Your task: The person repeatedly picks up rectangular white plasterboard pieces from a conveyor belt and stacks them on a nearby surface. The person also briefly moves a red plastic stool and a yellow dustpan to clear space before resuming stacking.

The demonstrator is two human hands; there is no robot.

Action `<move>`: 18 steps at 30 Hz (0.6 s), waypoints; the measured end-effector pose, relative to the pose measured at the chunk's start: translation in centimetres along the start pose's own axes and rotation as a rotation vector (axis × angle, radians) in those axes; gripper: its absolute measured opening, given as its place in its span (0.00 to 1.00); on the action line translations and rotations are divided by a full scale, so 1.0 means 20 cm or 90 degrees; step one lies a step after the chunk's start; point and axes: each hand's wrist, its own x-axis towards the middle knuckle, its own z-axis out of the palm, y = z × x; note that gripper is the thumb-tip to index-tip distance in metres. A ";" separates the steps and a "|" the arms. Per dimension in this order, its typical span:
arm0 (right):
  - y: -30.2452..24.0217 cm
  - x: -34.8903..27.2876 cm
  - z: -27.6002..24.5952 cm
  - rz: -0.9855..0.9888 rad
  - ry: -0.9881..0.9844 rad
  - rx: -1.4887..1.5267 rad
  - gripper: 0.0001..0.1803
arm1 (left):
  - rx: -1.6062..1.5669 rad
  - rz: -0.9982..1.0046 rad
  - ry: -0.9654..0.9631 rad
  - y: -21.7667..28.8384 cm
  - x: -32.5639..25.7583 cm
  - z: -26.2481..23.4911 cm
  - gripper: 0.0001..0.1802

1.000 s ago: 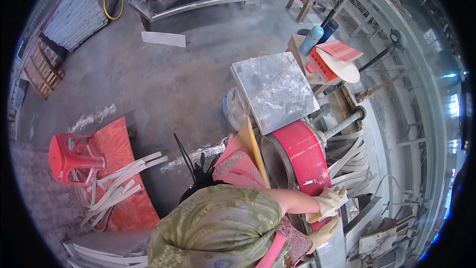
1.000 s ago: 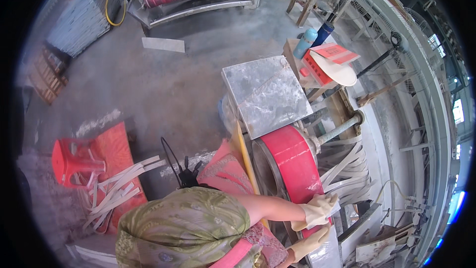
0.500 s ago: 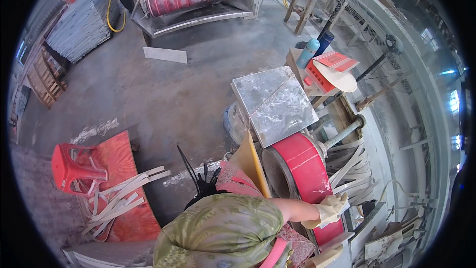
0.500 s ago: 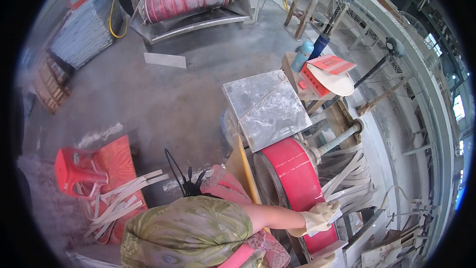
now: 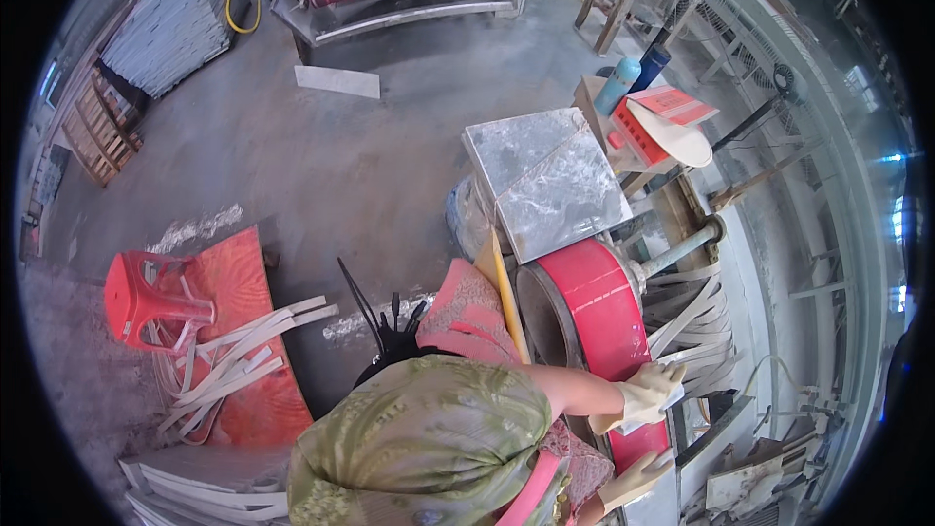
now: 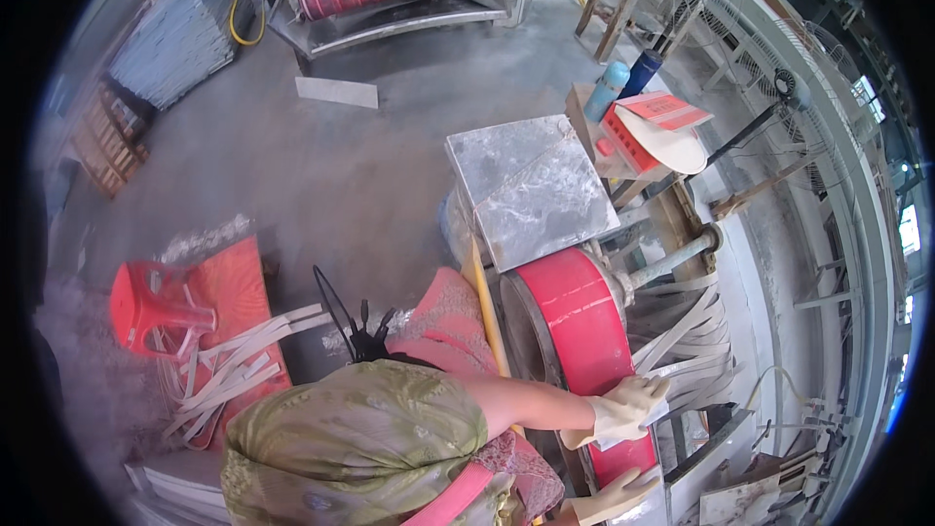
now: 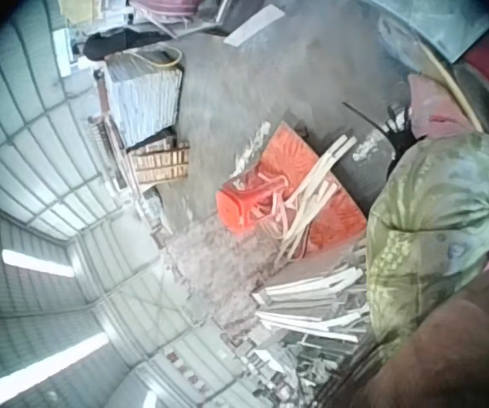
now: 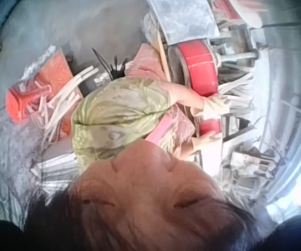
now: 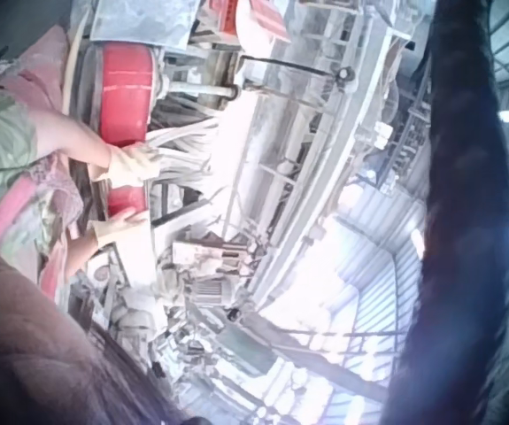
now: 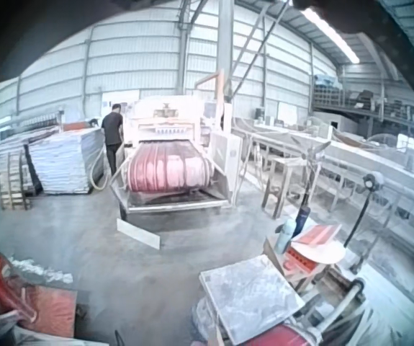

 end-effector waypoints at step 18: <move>-0.39 -0.27 -0.30 0.220 -0.029 0.718 0.31 | -0.043 0.079 -0.051 0.02 -0.06 0.08 0.30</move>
